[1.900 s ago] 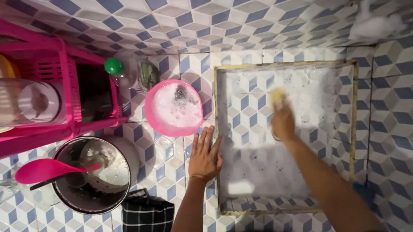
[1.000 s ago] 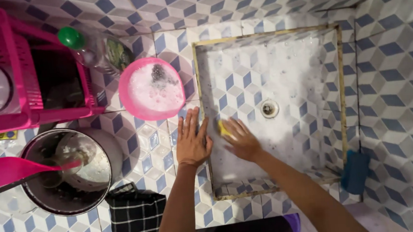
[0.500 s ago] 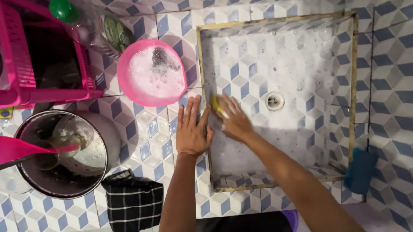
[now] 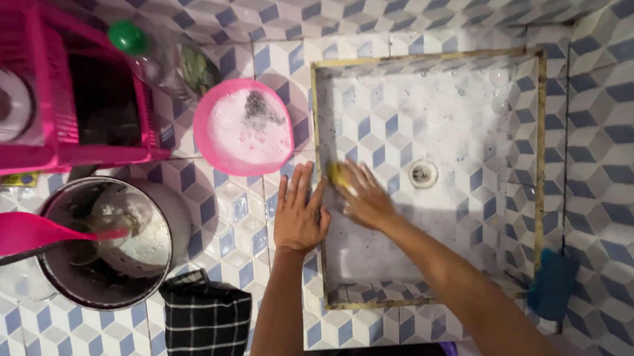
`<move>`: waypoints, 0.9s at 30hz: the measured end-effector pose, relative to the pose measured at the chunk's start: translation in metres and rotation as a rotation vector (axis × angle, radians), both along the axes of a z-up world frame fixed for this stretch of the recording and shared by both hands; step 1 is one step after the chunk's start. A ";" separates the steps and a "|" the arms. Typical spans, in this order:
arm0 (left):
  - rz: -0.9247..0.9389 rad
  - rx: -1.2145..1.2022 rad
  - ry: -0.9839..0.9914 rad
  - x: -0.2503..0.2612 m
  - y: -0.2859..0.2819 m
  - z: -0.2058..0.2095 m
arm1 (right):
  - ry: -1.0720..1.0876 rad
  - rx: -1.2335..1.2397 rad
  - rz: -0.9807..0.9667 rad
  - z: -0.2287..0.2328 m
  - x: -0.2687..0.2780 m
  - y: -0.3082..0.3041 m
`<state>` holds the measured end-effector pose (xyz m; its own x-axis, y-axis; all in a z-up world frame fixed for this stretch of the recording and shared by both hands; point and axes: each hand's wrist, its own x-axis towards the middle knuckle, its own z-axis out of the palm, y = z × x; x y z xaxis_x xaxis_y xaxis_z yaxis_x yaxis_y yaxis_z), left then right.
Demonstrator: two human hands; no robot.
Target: Scrubbing and rinsing a tiled sink and surrounding area with a sponge and soapy water.
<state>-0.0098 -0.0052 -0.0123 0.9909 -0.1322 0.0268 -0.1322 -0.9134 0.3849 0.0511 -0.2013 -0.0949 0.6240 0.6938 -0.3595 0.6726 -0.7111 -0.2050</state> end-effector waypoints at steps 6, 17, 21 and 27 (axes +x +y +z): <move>-0.003 -0.027 -0.026 0.001 0.001 0.001 | -0.190 0.253 -0.501 -0.078 0.095 -0.084; -0.004 -0.015 -0.015 0.002 0.001 0.004 | 0.084 0.012 -0.708 0.006 0.090 0.004; -0.006 -0.044 -0.009 0.005 0.002 0.002 | 0.015 0.013 -0.179 -0.001 0.046 -0.024; -0.012 -0.036 0.031 0.005 0.003 0.003 | 0.018 0.055 -0.722 -0.020 0.123 -0.057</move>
<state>-0.0050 -0.0024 -0.0091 0.9897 -0.1431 0.0010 -0.1301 -0.8973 0.4218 0.1740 -0.2586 -0.1146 0.9278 0.1286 -0.3502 0.0356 -0.9649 -0.2600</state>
